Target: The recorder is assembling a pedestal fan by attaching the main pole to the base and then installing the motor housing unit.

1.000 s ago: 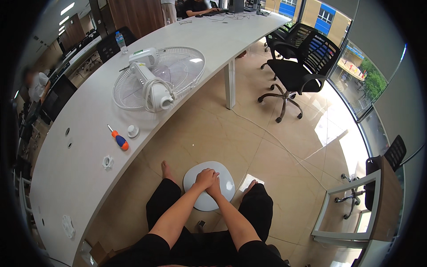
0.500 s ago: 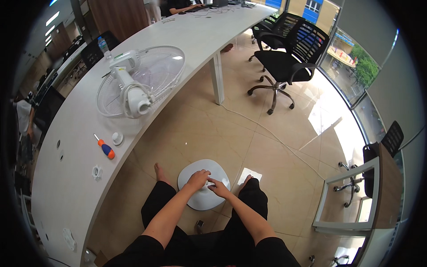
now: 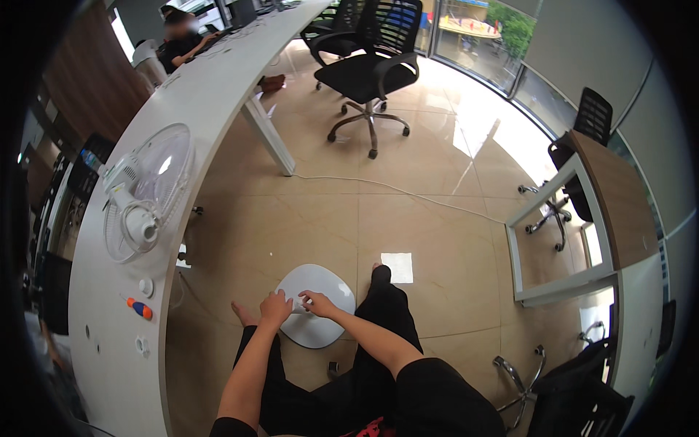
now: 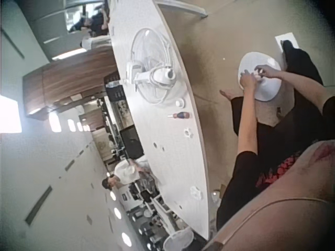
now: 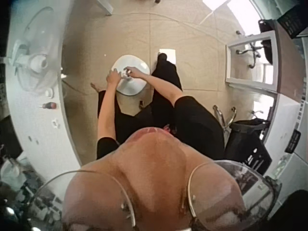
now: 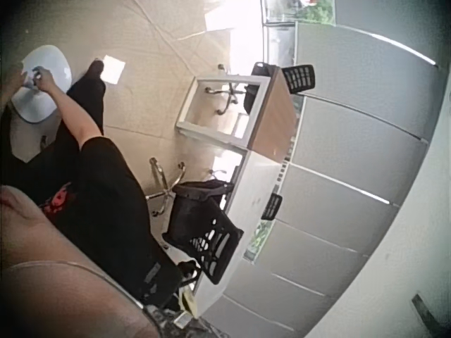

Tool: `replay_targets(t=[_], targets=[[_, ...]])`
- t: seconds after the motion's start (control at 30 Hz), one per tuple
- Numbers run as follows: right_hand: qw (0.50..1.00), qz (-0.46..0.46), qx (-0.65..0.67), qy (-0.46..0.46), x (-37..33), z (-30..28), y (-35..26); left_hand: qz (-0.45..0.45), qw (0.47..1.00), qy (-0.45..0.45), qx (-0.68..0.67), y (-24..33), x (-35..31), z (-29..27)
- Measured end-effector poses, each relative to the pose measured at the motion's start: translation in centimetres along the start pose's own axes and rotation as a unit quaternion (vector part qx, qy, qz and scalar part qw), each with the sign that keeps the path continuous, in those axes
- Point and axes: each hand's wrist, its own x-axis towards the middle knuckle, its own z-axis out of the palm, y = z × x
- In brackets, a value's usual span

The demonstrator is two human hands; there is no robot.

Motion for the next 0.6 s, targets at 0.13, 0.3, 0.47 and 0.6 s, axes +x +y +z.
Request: replay_targets(t=[0.13, 0.3, 0.47, 0.6], targets=[[0.999, 0.036, 0.007, -0.015, 0.2, 0.3, 0.4, -0.024, 0.998, -0.063, 0.004, 0.0, 0.4, 0.8], [0.987, 0.16, -0.007, -0.013, 0.5, 1.0, 0.7, -0.004, 1.0, -0.026, -0.016, -0.2, -0.4, 1.3], [0.997, 0.076, -0.022, 0.02, 0.3, 0.9, 0.0, -0.013, 0.999, 0.004, -0.037, -0.2, -1.1, 0.4], [1.0, 0.011, 0.009, 0.015, 0.3, 0.4, 0.2, 0.019, 0.999, 0.006, -0.046, -0.5, -1.4, 0.2]])
